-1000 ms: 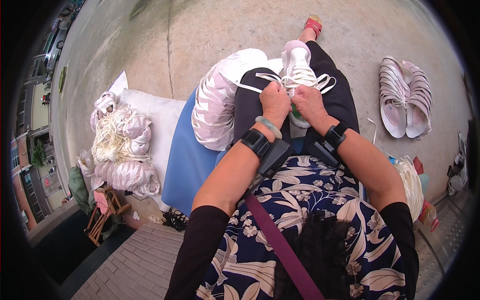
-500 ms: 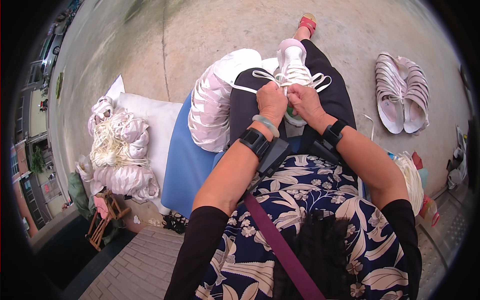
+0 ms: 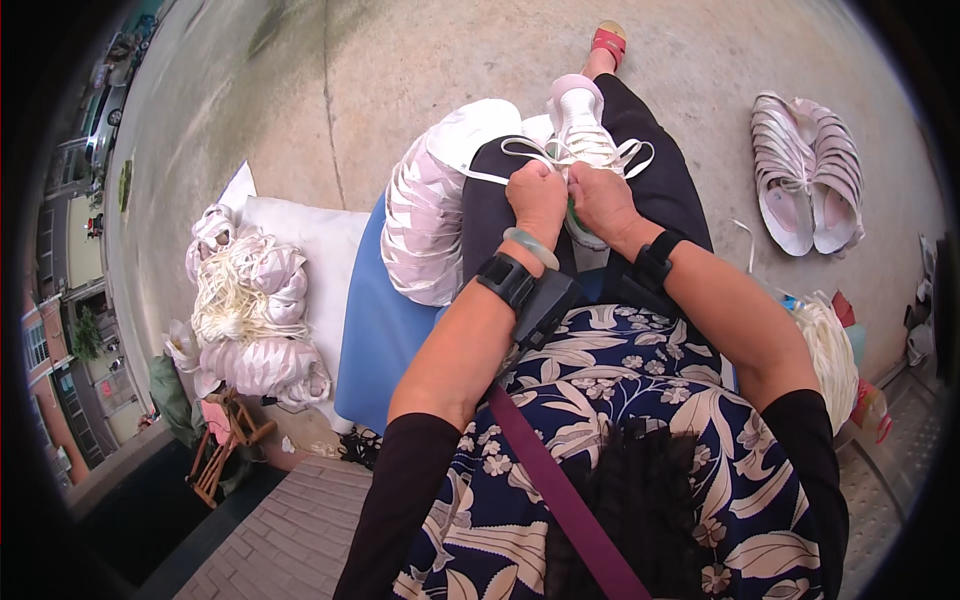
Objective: The recorder is lacing white shoes while sitting outdoors.
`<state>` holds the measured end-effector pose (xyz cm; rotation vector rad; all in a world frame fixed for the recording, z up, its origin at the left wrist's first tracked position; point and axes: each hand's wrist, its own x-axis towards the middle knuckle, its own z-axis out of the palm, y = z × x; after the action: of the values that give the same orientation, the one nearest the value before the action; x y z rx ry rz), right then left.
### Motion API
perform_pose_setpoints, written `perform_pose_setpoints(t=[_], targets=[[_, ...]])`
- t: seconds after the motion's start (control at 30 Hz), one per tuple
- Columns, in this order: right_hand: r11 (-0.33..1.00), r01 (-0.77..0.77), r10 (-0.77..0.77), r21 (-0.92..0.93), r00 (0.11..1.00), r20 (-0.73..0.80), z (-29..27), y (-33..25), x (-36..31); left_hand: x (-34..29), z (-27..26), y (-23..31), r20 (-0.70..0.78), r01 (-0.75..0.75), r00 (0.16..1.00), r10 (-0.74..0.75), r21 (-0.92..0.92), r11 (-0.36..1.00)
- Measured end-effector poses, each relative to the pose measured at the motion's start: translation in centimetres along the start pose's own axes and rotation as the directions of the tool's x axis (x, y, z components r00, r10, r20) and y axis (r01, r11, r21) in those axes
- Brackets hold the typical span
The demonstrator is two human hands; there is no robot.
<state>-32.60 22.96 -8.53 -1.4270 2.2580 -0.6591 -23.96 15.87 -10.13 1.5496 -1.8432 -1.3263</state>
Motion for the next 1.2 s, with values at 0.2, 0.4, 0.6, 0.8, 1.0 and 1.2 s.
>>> perform_pose_setpoints(t=[0.2, 0.4, 0.6, 0.8, 1.0, 1.2], targets=[[0.993, 0.058, -0.047, -0.100, 0.992, 0.115, -1.7, -0.6, 0.0, -0.5, -0.9, 2.2, 0.052, 0.237, 0.969, -0.241, -0.465, 0.853], [0.983, 0.092, -0.051, -0.156, 0.968, 0.247, -5.3, 1.1, -2.0, -1.4, -3.1, 3.6, 0.136, 0.308, 0.949, -0.283, -0.578, 0.756], [0.999, -0.046, 0.045, -0.001, 0.968, 0.247, -10.3, 5.7, -5.9, -2.4, -2.5, 3.8, 0.238, 0.264, 0.955, -0.179, -0.400, 0.877], [0.972, -0.155, 0.080, 0.176, 0.925, 0.372, -10.1, 6.1, -5.3, -2.5, -2.6, 3.9, 0.092, 0.087, 0.994, -0.061, -0.323, 0.942], [0.632, -0.576, 0.334, 0.519, 0.806, 0.488, -8.4, 7.4, -2.8, -4.4, -1.2, 4.6, 0.248, -0.243, 0.930, 0.270, -0.134, 0.961], [0.410, -0.696, 0.413, 0.590, 0.718, 0.560, -8.2, 6.3, -0.9, -4.9, 1.8, 3.7, 0.324, -0.132, 0.937, 0.133, -0.026, 0.991]])
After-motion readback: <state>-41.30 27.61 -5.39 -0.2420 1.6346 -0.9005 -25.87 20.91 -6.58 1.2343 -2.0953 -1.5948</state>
